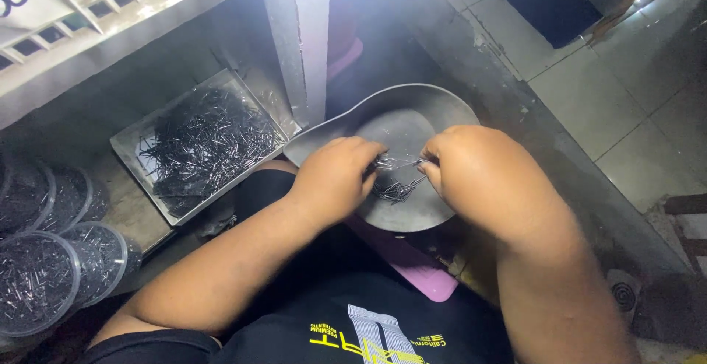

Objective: The person picks small metal fasteners from a metal bowl and places them into a clear plastic bag. They repeatedly transfer fasteners by hand, then gather and fold the bag to secure the contents.

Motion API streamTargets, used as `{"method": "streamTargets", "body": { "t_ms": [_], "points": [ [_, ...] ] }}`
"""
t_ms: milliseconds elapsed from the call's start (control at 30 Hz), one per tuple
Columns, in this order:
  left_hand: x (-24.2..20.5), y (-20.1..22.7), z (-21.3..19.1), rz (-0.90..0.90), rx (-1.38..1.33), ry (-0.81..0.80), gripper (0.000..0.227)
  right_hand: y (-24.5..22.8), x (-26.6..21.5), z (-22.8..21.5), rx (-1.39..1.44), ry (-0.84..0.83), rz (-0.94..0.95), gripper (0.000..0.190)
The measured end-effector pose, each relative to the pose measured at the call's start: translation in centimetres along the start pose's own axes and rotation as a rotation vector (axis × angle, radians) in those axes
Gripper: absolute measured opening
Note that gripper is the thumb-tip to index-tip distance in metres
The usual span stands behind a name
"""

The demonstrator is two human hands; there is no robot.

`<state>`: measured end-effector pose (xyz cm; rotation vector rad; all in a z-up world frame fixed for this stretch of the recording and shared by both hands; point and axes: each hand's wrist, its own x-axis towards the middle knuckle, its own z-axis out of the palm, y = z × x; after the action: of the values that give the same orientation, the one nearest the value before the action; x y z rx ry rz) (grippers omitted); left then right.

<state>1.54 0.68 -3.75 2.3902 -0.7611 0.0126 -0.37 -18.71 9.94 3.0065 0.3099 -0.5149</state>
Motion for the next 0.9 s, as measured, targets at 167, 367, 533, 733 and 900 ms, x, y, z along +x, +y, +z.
{"method": "streamTargets", "body": {
  "t_ms": [167, 367, 533, 733, 900],
  "points": [
    [-0.1, 0.0, 0.3, 0.019, -0.018, 0.022, 0.037, 0.4, 0.2, 0.5, 0.048, 0.077, -0.025, 0.019],
    [0.0, 0.2, 0.4, -0.021, -0.047, 0.009, 0.036, 0.6, 0.4, 0.9, 0.236, 0.210, 0.015, 0.025],
    [0.1, 0.5, 0.1, -0.058, -0.072, -0.001, 0.035, 0.1, 0.2, 0.3, 0.293, 0.221, 0.030, 0.022],
    [0.1, 0.4, -0.1, -0.086, -0.103, -0.009, 0.034, 0.1, -0.4, 0.1, 0.434, 0.289, 0.031, 0.021],
    [-0.1, 0.3, -0.2, -0.096, -0.151, -0.002, 0.031, 0.1, -1.5, -1.0, 0.623, 0.223, 0.187, 0.022]
  ]
}}
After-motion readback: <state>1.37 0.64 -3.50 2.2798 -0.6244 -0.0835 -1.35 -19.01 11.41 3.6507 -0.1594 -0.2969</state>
